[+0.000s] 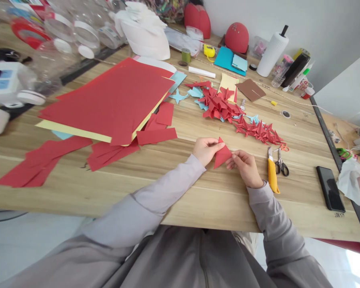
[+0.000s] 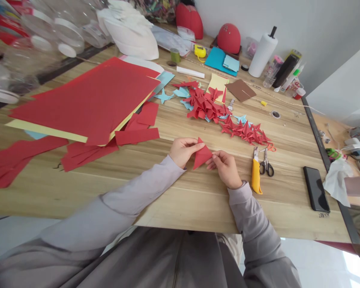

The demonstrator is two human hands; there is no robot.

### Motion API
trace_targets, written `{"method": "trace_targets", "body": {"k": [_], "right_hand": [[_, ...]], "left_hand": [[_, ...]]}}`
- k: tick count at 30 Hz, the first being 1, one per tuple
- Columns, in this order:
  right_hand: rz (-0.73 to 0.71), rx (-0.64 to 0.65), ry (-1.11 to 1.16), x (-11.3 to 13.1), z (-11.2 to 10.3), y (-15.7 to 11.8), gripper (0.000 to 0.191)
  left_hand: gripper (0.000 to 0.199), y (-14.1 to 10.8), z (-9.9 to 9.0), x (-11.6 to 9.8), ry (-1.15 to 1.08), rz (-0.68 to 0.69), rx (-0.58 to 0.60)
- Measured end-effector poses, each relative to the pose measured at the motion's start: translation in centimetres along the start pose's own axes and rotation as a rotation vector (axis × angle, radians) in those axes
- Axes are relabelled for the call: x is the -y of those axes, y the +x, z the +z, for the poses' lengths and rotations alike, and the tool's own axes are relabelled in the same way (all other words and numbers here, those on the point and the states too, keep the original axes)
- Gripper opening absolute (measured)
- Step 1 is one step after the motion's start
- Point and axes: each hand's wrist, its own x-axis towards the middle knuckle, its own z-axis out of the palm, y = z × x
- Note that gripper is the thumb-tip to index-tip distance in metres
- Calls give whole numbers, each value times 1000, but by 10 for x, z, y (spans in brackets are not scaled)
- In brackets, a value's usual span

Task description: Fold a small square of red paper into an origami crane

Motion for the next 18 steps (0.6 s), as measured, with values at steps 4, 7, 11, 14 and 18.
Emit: {"method": "trace_targets", "body": {"k": [4,7,11,14,18], "right_hand": [[40,-7,71,1,-1,-1,20],[62,-49,88,1,-1,-1,21],[23,-57,4,1,1,0,26],[-17,-57,-54,1,1,0,28],[-72,-115,-108,2,-1,0,25]], "left_hand": [[21,1,-1,2,13,0,-12],[22,3,-2,4,16,13,-25],[21,1,-1,4,15,26,-8],[20,-1,1,0,7,9,38],[15,-6,4,-6,46,-8,123]]}}
